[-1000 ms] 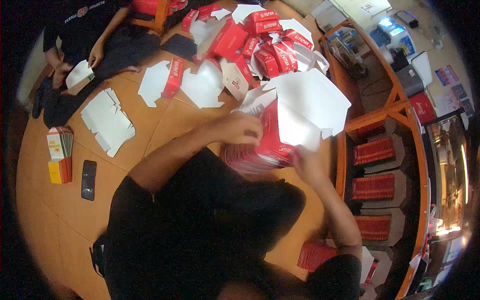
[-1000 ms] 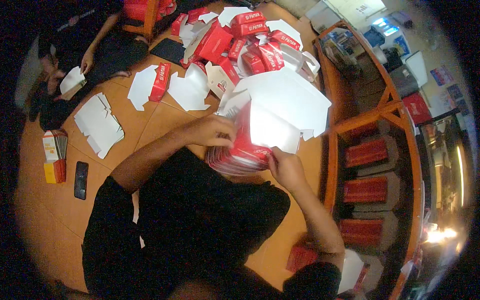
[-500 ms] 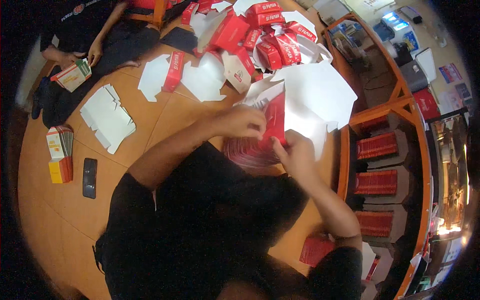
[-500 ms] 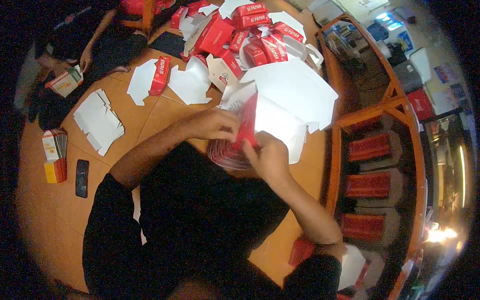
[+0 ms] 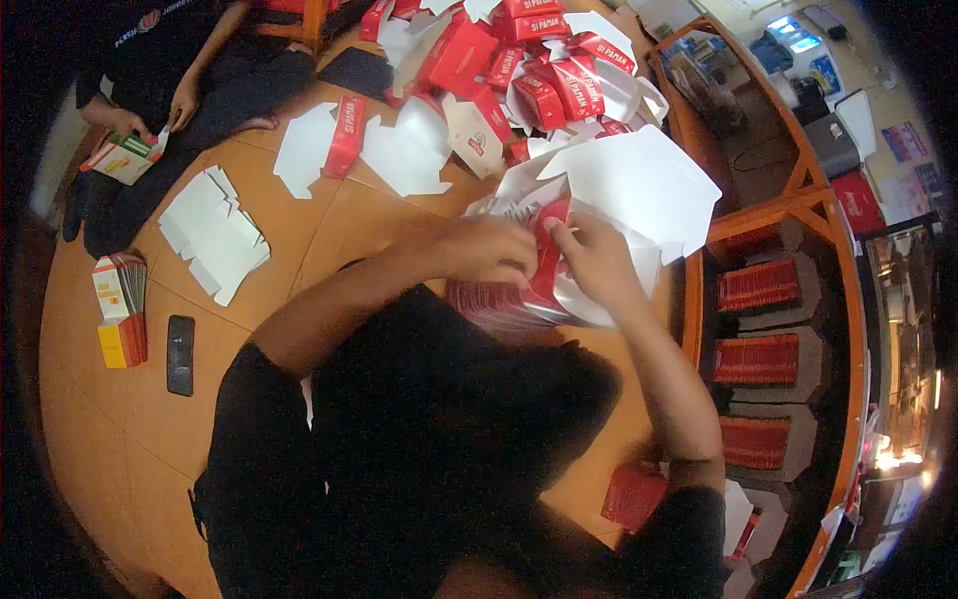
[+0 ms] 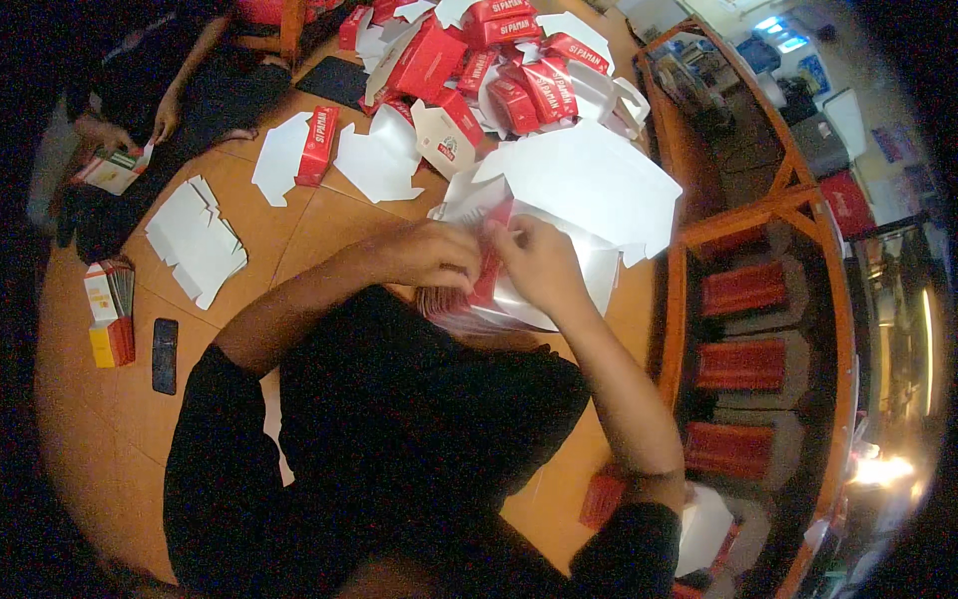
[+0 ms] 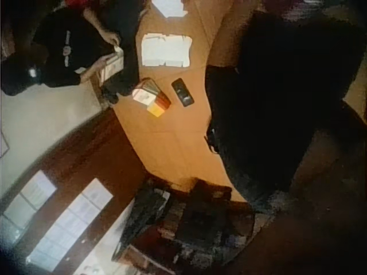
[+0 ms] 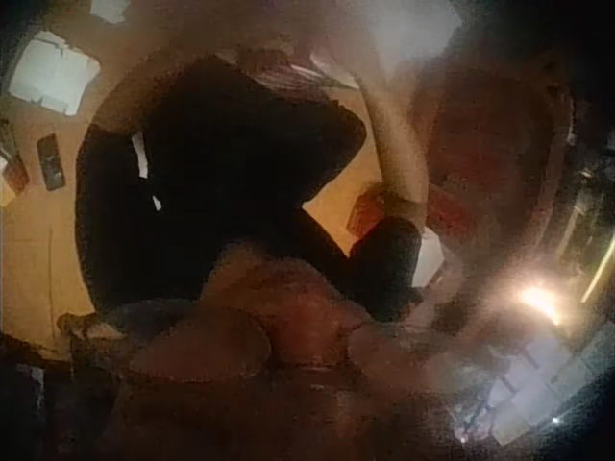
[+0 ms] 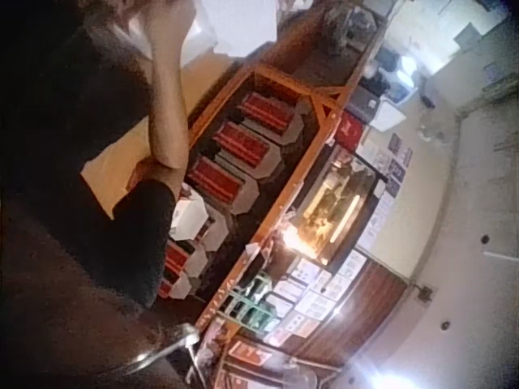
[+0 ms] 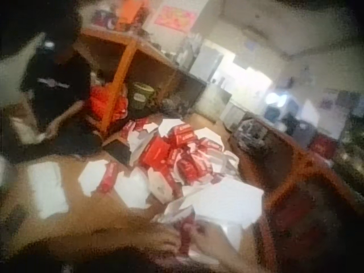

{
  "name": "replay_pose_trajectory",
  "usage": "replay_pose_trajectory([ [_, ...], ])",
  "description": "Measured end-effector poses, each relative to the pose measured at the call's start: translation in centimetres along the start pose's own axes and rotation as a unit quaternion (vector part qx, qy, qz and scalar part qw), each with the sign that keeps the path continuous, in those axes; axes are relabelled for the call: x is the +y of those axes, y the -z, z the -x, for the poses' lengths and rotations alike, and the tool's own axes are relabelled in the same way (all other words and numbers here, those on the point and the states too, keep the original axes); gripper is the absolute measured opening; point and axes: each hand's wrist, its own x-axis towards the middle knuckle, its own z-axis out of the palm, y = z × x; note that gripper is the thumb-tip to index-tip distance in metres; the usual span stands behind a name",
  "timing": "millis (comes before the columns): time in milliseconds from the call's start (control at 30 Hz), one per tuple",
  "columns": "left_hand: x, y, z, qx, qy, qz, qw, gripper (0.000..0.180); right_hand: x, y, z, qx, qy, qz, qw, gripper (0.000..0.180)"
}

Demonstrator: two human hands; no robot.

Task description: The person sits on the floor and assembles small red and white cardboard boxes. They fold the white cardboard inserts and place them inside the red outer sleeves, then stack the completed boxes. Another person is visible in the background performing a similar task.

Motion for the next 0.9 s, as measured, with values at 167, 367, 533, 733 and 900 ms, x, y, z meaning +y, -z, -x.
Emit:
replay_pose_trajectory([
  [167, 0.3, 0.8, 0.2, 0.008, -0.054, -0.086, 0.995, 0.021, 2.2, -0.2, -2.6, -0.03, 0.078, 0.027, 0.996, 0.037],
  [367, -0.1, 0.0, 0.0, -0.005, -0.029, -0.138, 0.99, 0.018, 4.6, -2.2, -3.8, -0.118, -0.032, -0.059, 0.991, 0.04],
  [533, -1.6, -0.5, 1.2, 0.036, -0.032, -0.09, 0.995, 0.018, -0.1, 2.5, -0.5, -0.101, -0.121, -0.145, 0.977, 0.038],
  [733, 1.5, -0.2, 0.7, 0.064, 0.044, -0.046, 0.996, 0.035, 11.1, 4.3, 4.1, 0.29, -0.04, -0.186, 0.938, 0.031],
  [900, 3.8, -3.3, 0.7, 0.16, 0.151, -0.089, 0.971, 0.065, 14.1, -0.5, 6.5, 0.197, -0.132, -0.37, 0.898, 0.033],
])
